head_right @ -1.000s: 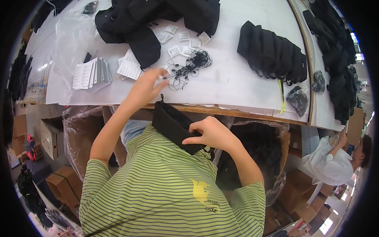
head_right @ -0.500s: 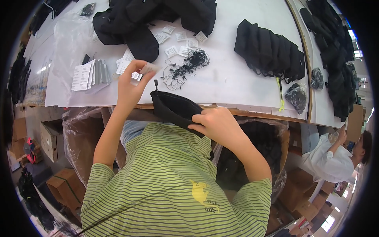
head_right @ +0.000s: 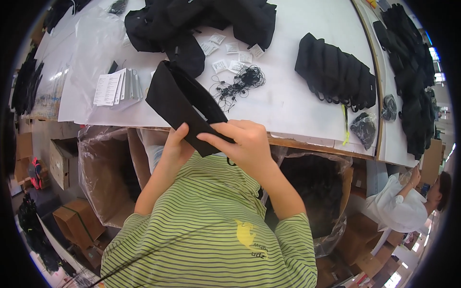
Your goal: Attaching product tags/labels to black zippered soft cases.
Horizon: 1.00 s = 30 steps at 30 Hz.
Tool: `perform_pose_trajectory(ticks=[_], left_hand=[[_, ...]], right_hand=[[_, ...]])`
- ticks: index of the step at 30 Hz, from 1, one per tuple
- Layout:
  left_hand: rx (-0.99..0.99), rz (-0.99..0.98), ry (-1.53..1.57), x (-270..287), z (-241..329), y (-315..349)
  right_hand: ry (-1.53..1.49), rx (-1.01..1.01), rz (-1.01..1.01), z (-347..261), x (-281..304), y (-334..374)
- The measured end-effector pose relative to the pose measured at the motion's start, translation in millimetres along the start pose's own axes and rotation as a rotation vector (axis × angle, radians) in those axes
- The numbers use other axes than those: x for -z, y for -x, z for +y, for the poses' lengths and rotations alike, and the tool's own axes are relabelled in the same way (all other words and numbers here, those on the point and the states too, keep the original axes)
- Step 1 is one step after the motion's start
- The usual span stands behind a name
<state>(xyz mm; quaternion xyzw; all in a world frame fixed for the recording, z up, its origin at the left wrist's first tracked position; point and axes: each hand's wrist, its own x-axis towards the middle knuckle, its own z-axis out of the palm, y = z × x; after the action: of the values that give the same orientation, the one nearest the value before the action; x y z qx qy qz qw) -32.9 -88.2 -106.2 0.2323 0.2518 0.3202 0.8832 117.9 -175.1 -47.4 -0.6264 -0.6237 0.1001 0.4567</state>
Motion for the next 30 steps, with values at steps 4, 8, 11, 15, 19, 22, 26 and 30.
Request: perform_pose_trajectory(ticks=[4, 8, 11, 15, 19, 22, 26, 30], left_hand=[[-0.022, 0.296, 0.013, -19, 5, -6], [-0.076, 0.285, -0.061, -23, 12, -4], [0.027, 0.188, -0.128, -18, 20, -3], [0.210, -0.013, -0.248, -23, 17, -1], [0.342, -0.069, -0.327, -20, 8, 1], [0.360, -0.069, -0.307, -24, 9, 1], [0.394, -0.026, -0.289, -23, 8, 1], [0.405, 0.003, -0.175, -27, 9, 3]], right_hand=[[-0.367, -0.472, 0.288, -6, -33, 11], [-1.014, -0.819, 0.580, 1, -47, 23], [-0.906, -0.734, 0.275, 22, -34, 27], [-0.809, -0.531, 0.218, 30, -19, 3], [-0.523, -0.301, 0.399, 40, -11, -14], [-0.328, -0.199, 0.452, 43, -4, -15], [-0.174, -0.178, 0.448, 42, -2, -16], [-0.201, -0.181, 0.402, 36, 0, -14]])
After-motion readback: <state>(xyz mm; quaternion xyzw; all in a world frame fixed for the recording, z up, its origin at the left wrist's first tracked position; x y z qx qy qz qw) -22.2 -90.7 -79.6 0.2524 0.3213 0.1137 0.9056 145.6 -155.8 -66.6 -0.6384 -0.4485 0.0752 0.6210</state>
